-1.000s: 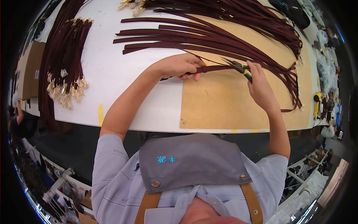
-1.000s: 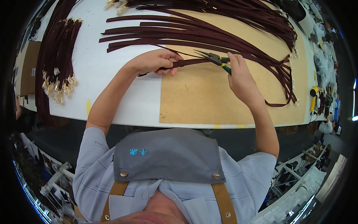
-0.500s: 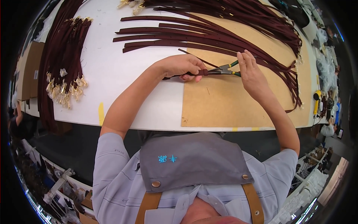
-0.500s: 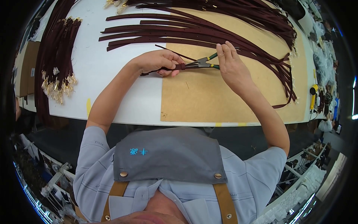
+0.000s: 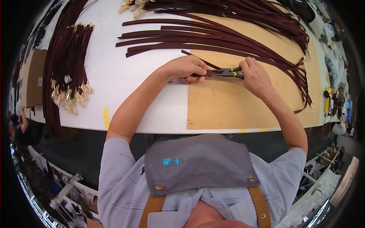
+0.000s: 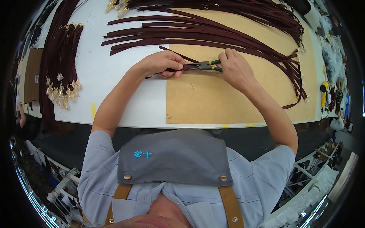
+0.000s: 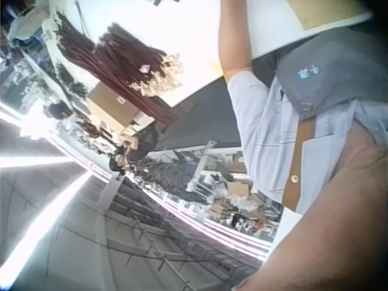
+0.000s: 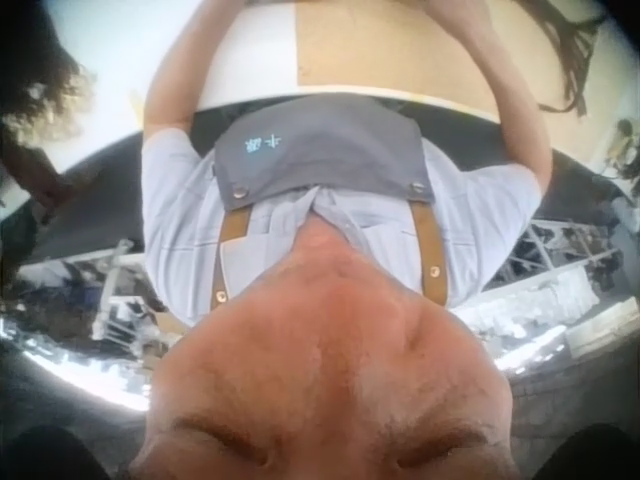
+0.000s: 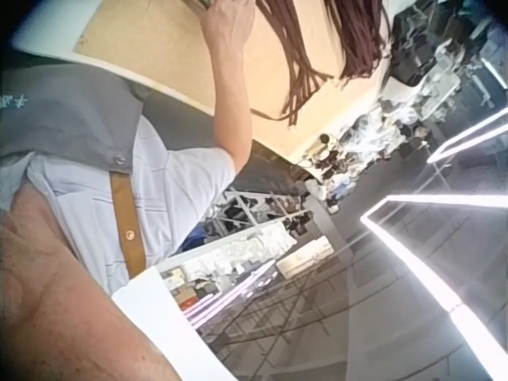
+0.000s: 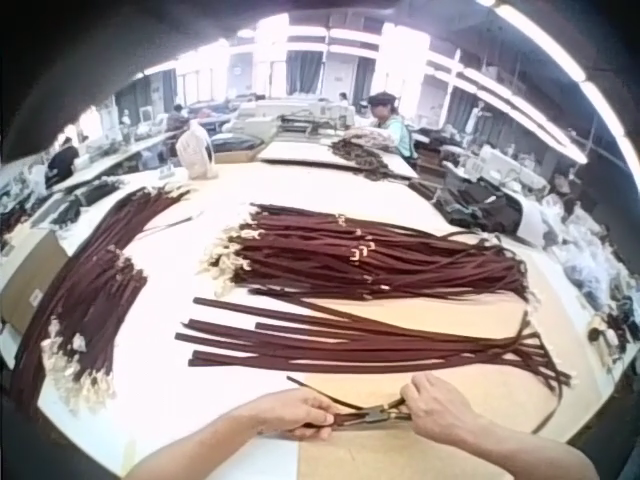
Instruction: Assemble hardware components onto leather straps and organize them on a workspace.
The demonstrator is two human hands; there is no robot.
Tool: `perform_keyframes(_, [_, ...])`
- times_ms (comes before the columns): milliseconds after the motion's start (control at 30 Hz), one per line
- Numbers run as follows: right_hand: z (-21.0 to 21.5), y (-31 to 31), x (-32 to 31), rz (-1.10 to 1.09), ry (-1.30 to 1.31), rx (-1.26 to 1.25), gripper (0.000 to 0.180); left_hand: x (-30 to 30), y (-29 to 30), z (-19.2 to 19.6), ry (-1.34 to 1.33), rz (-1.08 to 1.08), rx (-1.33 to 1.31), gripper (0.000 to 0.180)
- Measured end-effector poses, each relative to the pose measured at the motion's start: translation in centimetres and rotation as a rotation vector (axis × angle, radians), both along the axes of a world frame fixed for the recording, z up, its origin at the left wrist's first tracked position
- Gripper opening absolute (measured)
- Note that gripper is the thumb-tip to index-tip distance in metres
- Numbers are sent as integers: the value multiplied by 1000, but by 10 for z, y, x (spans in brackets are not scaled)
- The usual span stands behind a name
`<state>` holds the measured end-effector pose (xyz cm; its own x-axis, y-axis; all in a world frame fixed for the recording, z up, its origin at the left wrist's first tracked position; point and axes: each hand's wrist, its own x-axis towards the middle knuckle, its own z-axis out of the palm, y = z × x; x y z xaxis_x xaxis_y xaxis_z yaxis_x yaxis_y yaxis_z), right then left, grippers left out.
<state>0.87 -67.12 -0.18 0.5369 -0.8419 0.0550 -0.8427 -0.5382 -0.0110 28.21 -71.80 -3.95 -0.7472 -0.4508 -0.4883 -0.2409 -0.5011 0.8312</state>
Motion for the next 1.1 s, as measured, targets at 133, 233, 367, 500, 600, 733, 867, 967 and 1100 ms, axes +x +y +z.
perform_keyframes(133, [-4,1,-1,18,-17,35,19,-1,5,0,-18,52,17,29])
perform_keyframes(233, [-5,1,-3,37,-30,51,18,-1,11,2,12,64,60,25])
perform_keyframes(367, [-3,1,2,27,-14,48,18,2,14,4,25,116,72,19])
perform_keyframes(500, [-5,2,3,38,-34,32,17,5,16,3,55,182,94,16])
perform_keyframes(600, [-2,1,6,15,10,-7,18,7,14,-1,38,155,74,18])
perform_keyframes(733, [11,-15,-22,-82,1,-24,35,6,18,1,18,179,-2,19])
perform_keyframes(867, [14,-71,-106,-279,102,-194,35,1,17,-4,-1,202,-62,19])
perform_keyframes(967, [12,-91,-120,-393,259,-241,34,-2,15,-12,-15,150,-174,19])
perform_keyframes(1100, [15,-69,-8,-148,-333,97,34,-3,25,-10,-36,88,-250,19])
